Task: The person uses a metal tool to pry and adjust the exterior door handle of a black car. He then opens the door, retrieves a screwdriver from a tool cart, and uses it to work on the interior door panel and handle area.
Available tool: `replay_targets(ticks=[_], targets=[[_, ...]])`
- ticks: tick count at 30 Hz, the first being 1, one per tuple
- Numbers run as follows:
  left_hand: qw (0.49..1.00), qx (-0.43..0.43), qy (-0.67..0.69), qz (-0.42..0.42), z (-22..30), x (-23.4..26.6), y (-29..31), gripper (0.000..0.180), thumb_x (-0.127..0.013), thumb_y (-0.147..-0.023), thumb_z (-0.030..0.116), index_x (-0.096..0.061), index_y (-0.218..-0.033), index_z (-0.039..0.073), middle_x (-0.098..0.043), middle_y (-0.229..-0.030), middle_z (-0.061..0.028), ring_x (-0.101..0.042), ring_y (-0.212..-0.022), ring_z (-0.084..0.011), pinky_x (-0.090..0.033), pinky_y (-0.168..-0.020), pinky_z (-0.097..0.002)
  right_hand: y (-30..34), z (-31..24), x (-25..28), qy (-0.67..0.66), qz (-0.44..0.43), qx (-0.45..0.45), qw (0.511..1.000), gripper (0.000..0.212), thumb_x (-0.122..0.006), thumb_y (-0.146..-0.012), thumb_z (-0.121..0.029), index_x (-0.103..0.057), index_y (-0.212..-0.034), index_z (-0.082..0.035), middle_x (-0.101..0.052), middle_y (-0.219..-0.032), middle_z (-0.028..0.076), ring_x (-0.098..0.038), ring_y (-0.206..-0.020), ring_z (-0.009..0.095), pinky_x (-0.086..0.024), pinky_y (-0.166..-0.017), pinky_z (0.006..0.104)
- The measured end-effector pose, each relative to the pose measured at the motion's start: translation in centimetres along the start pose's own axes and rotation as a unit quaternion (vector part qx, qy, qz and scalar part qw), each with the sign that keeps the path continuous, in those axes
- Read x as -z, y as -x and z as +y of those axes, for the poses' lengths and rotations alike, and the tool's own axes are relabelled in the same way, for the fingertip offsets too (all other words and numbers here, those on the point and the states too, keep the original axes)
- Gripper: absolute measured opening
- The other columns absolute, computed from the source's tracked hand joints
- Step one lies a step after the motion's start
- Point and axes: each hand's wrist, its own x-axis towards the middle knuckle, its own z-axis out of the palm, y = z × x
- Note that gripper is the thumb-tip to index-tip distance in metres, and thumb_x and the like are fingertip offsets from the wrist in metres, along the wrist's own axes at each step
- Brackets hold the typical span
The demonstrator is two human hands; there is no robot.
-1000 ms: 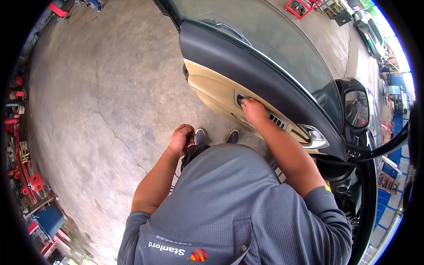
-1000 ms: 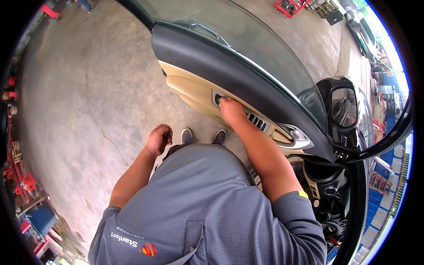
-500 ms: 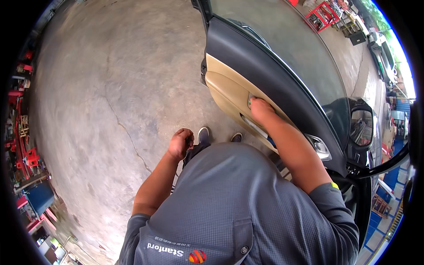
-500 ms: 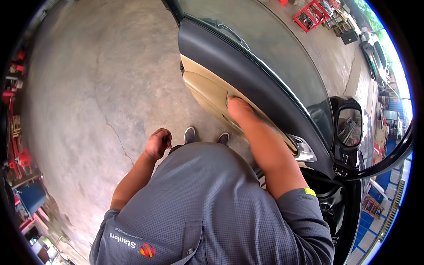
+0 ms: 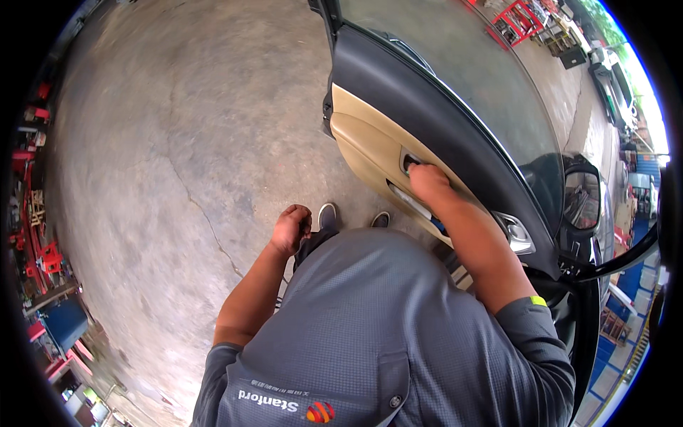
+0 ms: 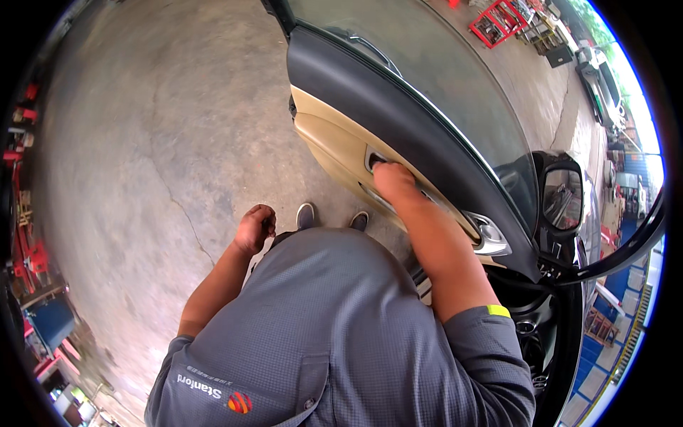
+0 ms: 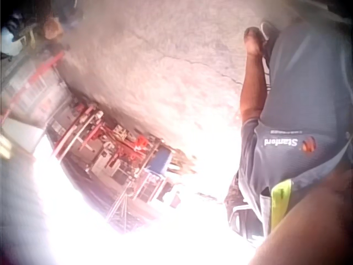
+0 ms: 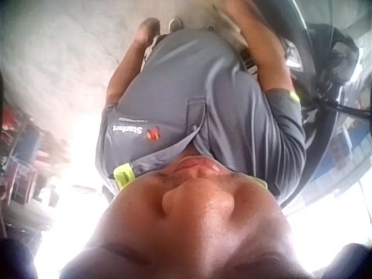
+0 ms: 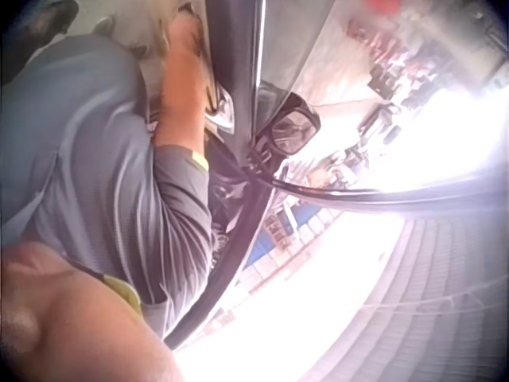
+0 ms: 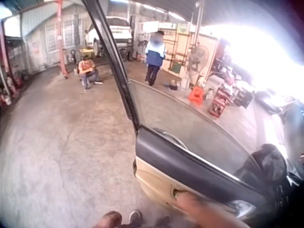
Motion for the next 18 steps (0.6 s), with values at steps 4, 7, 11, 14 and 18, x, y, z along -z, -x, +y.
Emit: replay_targets(ticks=[4, 7, 11, 14, 18], targets=[[1.000, -0.006, -0.024, -0.012, -0.3, 0.1, -1.2, 0.009, -0.054, -0.091, 0.014, -0.056, -0.087, 0.006, -0.056, -0.073, -0.0065, -0.051, -0.058, -0.0184, -0.045, -0.053, -0.0334, 1.8, 2.4, -2.5, -0.152, 0.144, -0.004, 0.978, 0.025, -0.050, -0.097, -0.019, -0.065, -0.110, -0.004, -0.069, -0.108, 0.022, -0.067, -0.102, 0.036, -0.052, -0.090, 0.0462], [0.999, 0.015, -0.032, -0.021, -0.4, -0.7, -1.4, 0.008, -0.054, -0.090, 0.013, -0.056, -0.088, 0.006, -0.056, -0.072, -0.0062, -0.051, -0.057, -0.0179, -0.044, -0.052, -0.0328, 3.5, 3.2, -4.2, -0.375, 0.281, 0.036, 0.883, 0.025, -0.058, -0.096, -0.023, -0.067, -0.109, -0.004, -0.070, -0.104, 0.020, -0.068, -0.097, 0.034, -0.052, -0.088, 0.0415], [0.998, 0.032, -0.040, -0.032, -0.3, -2.1, -2.0, 0.008, -0.054, -0.090, 0.013, -0.056, -0.088, 0.006, -0.055, -0.072, -0.0063, -0.050, -0.057, -0.0180, -0.044, -0.052, -0.0329, 3.5, 4.3, -8.2, -0.537, 0.309, -0.006, 0.785, 0.024, -0.061, -0.096, -0.021, -0.069, -0.111, -0.004, -0.072, -0.100, 0.014, -0.070, -0.090, 0.025, -0.051, -0.085, 0.0334], [0.996, 0.031, -0.069, -0.046, 0.0, -3.1, -2.3, 0.008, -0.054, -0.090, 0.013, -0.057, -0.088, 0.005, -0.055, -0.071, -0.0065, -0.050, -0.056, -0.0184, -0.044, -0.051, -0.0331, 3.3, 4.3, -9.3, -0.586, 0.304, -0.017, 0.751, 0.023, -0.060, -0.098, -0.019, -0.068, -0.112, -0.003, -0.072, -0.101, 0.011, -0.069, -0.091, 0.020, -0.051, -0.086, 0.0305], [0.994, 0.034, -0.095, -0.032, 0.6, -4.5, -2.6, 0.008, -0.055, -0.090, 0.013, -0.057, -0.086, 0.006, -0.054, -0.069, -0.0069, -0.050, -0.055, -0.0189, -0.044, -0.051, -0.0339, 3.9, 3.9, -9.1, -0.563, 0.305, -0.044, 0.767, 0.023, -0.059, -0.098, -0.020, -0.068, -0.113, -0.006, -0.072, -0.101, 0.011, -0.070, -0.092, 0.021, -0.052, -0.085, 0.0319]])
